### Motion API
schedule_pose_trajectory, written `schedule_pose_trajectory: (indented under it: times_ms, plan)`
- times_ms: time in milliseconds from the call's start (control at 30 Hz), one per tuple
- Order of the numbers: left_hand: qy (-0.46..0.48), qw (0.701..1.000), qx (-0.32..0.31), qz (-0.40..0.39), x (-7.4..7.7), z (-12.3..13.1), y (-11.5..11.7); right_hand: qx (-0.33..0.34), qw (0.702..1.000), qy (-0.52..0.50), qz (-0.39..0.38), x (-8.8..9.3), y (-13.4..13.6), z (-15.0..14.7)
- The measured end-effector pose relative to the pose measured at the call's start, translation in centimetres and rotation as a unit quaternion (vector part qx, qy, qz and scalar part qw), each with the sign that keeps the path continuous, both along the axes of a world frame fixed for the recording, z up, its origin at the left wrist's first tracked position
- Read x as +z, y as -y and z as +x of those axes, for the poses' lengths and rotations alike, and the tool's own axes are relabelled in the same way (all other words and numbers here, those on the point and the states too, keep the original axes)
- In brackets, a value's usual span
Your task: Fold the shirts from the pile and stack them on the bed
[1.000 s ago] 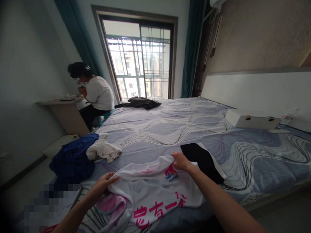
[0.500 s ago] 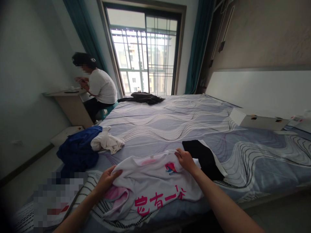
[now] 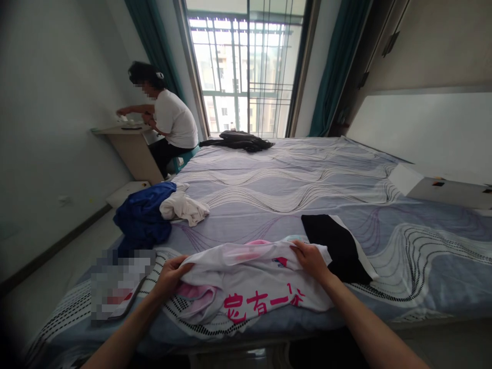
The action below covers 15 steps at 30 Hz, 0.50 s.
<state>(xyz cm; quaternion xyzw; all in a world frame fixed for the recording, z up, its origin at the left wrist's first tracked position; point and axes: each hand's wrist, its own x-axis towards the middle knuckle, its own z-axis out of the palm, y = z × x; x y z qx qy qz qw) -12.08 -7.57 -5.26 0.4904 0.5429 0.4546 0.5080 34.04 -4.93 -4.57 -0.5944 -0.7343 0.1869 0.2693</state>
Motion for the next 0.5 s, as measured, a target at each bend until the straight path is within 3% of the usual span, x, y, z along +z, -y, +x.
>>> schedule_pose_trajectory:
  times_ms: [133, 233, 333, 500]
  plan:
    - [-0.018, 0.999, 0.033, 0.019, -0.1, 0.7, -0.9, -0.036, 0.999, -0.019, 0.030, -0.6, -0.4, 0.2]
    - [-0.199, 0.975, 0.063, 0.074, 0.4, 1.9, -3.5, -0.047, 0.998, 0.013, 0.038, -1.2, -1.6, -0.1]
    - [-0.350, 0.927, 0.054, 0.124, 0.6, 2.9, -8.1, -0.070, 0.991, 0.109, 0.037, -1.4, -4.5, -0.5]
    - [-0.457, 0.883, 0.017, 0.103, -0.2, 3.5, -17.0, -0.133, 0.946, 0.293, -0.030, -1.1, -12.1, -0.4]
